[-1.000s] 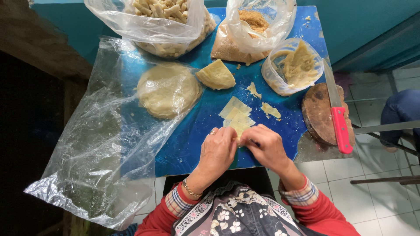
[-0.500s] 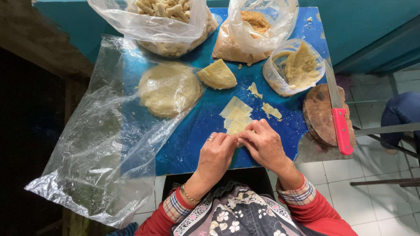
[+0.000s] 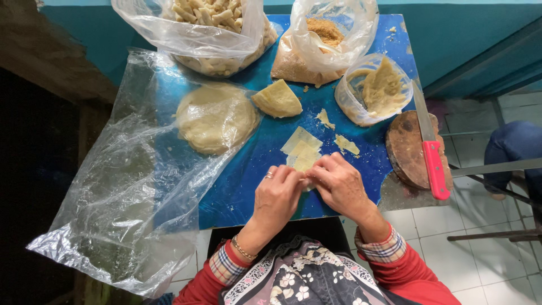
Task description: The person takes small flattened pieces of dough from a blue work table, places a spoonful of brown sugar filling onto a dough piece, and folds and pinches the dough closed by hand to form a filled pastry. Finished twisted pastries are visible in a plastic bag on the table alongside a knife and wooden board.
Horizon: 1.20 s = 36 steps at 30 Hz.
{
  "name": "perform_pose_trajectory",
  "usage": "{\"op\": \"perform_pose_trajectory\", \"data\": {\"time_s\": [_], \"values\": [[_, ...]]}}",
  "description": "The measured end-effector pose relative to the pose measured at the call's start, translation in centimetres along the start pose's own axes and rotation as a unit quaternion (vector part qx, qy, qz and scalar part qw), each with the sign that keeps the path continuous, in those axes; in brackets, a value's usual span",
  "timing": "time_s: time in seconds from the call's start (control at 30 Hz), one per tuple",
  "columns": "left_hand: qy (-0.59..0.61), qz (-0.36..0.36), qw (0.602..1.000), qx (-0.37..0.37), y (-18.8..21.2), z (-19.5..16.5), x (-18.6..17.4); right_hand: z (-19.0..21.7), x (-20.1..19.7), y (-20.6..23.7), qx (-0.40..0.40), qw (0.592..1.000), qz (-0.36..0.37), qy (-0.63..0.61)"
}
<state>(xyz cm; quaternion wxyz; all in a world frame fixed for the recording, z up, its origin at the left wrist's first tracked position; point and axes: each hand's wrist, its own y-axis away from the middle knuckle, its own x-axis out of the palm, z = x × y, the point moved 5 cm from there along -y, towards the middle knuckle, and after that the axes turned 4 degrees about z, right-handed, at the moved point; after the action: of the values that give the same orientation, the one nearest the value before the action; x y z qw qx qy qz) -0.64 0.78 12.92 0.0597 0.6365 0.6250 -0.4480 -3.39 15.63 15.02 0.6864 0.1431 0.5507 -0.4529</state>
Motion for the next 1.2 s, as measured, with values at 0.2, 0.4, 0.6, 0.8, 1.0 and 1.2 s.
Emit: {"op": "perform_pose_trajectory", "data": {"time_s": [0.2, 0.4, 0.6, 0.8, 1.0, 1.2], "values": [[-0.05, 0.026, 0.998, -0.005, -0.3, 0.4, 0.7, 1.2, -0.1, 0.6, 0.0, 0.998, -0.031, 0.047], [-0.021, 0.009, 0.999, -0.024, -0.4, 0.8, 0.8, 1.0, 0.0, 0.6, -0.013, 0.996, -0.036, 0.076], [-0.033, 0.013, 0.999, -0.001, 0.0, 0.9, 0.4, 0.4, 0.5, 0.3, -0.006, 0.995, -0.045, 0.092], [-0.042, 0.018, 0.999, -0.029, -0.1, 1.1, 0.6, 2.0, 0.5, 0.7, -0.048, 0.987, -0.044, 0.147], [-0.025, 0.041, 0.998, -0.03, -0.3, 1.5, 0.0, 2.1, -0.1, -0.4, -0.031, 0.991, -0.003, 0.128], [-0.004, 0.042, 0.999, -0.033, -0.4, 2.0, -0.3, 1.5, 0.3, -2.2, -0.054, 0.986, 0.022, 0.153]]}}
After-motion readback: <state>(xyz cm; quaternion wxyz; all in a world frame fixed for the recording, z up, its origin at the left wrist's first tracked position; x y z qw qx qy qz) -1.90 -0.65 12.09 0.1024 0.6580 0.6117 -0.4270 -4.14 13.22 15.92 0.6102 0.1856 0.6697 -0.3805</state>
